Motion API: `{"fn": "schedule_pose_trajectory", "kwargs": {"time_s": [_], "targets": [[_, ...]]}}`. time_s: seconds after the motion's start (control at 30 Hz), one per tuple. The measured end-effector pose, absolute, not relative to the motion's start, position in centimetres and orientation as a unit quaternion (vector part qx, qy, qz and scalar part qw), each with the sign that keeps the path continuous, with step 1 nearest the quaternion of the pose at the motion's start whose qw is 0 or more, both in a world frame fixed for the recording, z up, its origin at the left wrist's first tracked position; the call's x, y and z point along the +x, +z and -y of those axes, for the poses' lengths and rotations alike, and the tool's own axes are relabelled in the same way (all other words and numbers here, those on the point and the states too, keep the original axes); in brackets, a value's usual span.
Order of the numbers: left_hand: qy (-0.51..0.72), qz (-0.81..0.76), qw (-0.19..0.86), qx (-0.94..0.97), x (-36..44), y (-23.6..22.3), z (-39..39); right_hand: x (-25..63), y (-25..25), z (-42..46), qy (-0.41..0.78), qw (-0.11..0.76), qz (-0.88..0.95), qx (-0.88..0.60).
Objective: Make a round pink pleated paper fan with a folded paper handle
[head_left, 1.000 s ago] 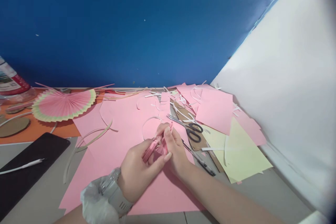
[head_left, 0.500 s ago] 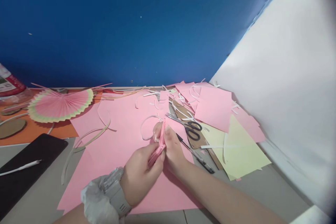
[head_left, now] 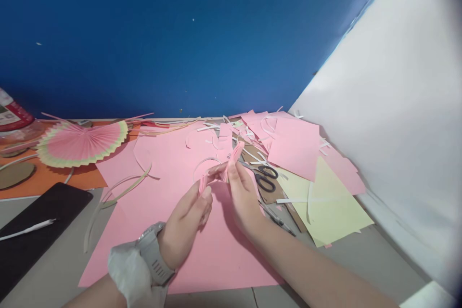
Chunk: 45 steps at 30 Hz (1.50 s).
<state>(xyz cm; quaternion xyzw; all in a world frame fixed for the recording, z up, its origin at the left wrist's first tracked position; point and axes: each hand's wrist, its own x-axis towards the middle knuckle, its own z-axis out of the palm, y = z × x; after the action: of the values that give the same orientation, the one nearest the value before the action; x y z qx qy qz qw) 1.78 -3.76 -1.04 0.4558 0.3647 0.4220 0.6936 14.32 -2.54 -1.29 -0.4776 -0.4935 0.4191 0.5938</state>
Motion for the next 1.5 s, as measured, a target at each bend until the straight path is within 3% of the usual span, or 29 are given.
{"fn": "schedule_pose_trajectory", "kwargs": {"time_s": [0.17,0.43,0.63,0.87,1.3,1.37,1.5], "targets": [[0.424,-0.365,0.726,0.399,1.2,-1.0,3.0,15.9,-1.6,1.7,0.347,0.57,0.532,-0.522],[0.458,-0.391,0.71,0.364,1.3,-1.6,2.7,15.6,-0.5,2.3,0.149,0.383,0.726,-0.551],[0.475,-0.419,0.649,0.421,1.7,-1.9,3.2,14.7,-1.2,2.0,0.0,0.285,0.783,-0.553],[0.495,-0.429,0.569,0.496,1.7,-0.8,3.7,13.9,-1.1,3.1,-0.081,0.23,0.832,-0.499],[0.528,-0.474,0.572,0.412,1.1,-1.4,2.5,12.6,-0.1,4.5,-0.052,0.226,0.852,-0.47],[0.526,-0.47,0.588,0.396,1.1,-0.9,2.5,13.0,0.0,4.7,-0.018,0.269,0.839,-0.473],[0.492,-0.437,0.648,0.383,1.1,0.1,2.7,14.4,-0.2,4.0,0.249,0.453,0.719,-0.464]]}}
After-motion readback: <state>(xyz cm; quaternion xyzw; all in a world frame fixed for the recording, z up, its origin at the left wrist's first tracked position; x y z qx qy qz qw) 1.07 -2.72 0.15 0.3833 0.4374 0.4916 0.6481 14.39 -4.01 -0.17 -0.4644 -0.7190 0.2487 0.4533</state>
